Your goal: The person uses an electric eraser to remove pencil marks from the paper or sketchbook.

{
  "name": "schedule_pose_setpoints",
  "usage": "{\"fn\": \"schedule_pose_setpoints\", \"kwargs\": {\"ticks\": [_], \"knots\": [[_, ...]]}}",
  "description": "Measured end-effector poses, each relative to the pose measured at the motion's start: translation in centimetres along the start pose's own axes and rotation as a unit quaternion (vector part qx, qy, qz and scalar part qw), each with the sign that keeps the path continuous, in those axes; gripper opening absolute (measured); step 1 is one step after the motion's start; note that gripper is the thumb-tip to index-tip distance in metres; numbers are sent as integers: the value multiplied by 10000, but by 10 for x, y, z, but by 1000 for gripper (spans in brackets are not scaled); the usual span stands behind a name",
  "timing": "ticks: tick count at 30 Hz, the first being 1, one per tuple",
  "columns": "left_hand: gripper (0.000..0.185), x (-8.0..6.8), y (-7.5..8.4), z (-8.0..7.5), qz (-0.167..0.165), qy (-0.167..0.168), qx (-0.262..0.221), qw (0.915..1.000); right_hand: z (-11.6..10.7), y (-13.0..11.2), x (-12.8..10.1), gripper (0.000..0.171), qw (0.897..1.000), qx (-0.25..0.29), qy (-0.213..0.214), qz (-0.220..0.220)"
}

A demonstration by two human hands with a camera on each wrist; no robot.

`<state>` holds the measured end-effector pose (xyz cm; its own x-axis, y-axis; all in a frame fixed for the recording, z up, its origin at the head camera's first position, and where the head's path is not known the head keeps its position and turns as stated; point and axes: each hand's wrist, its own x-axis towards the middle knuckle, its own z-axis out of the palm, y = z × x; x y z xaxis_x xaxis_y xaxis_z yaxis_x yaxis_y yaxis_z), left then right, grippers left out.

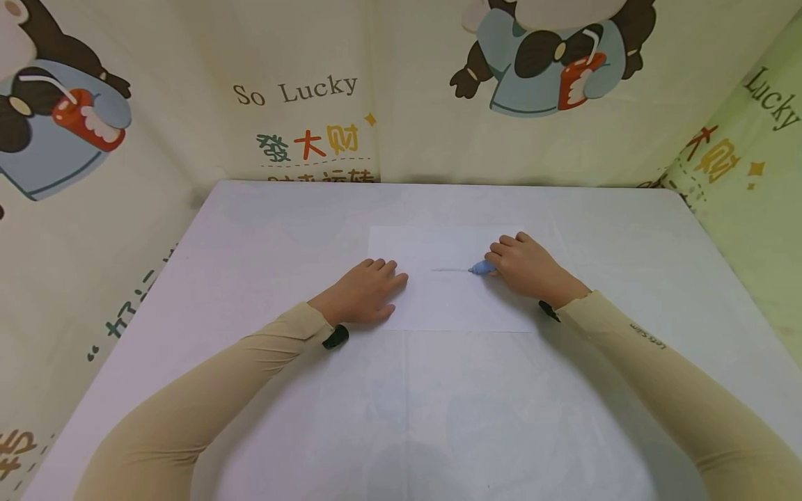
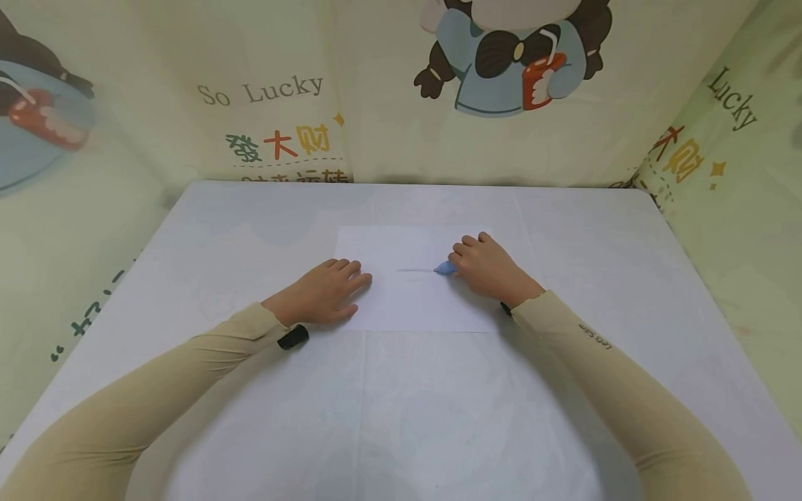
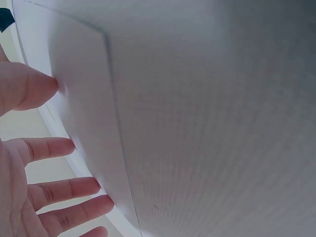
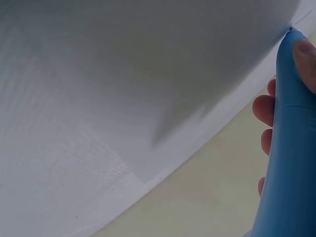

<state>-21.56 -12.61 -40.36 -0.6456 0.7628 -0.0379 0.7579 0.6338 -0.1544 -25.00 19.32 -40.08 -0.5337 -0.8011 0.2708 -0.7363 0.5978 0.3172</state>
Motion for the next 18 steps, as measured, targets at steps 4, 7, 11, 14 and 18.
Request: {"fn": "schedule_pose_setpoints", "kwargs": {"ticks": [4,7,11,14,18], "knots": [[43,0,0,1,41,91,28,9999,0,0,1,22,10000,12,16,-62],[43,-1,-1,1,61,116,52,9999,0,-1,1,22,10000,18,-21,-79],[43,-1,-1,2,81,145,52,9998,0,-1,1,22,9999,9,-74,-81],[42,-1,-1,2,88,173,43,9998,0,-1,1,22,9999,-4,-57,-83],[42,-1,-2,3,82,170,44,9998,1,-1,1,23,10000,-22,22,-93]]}}
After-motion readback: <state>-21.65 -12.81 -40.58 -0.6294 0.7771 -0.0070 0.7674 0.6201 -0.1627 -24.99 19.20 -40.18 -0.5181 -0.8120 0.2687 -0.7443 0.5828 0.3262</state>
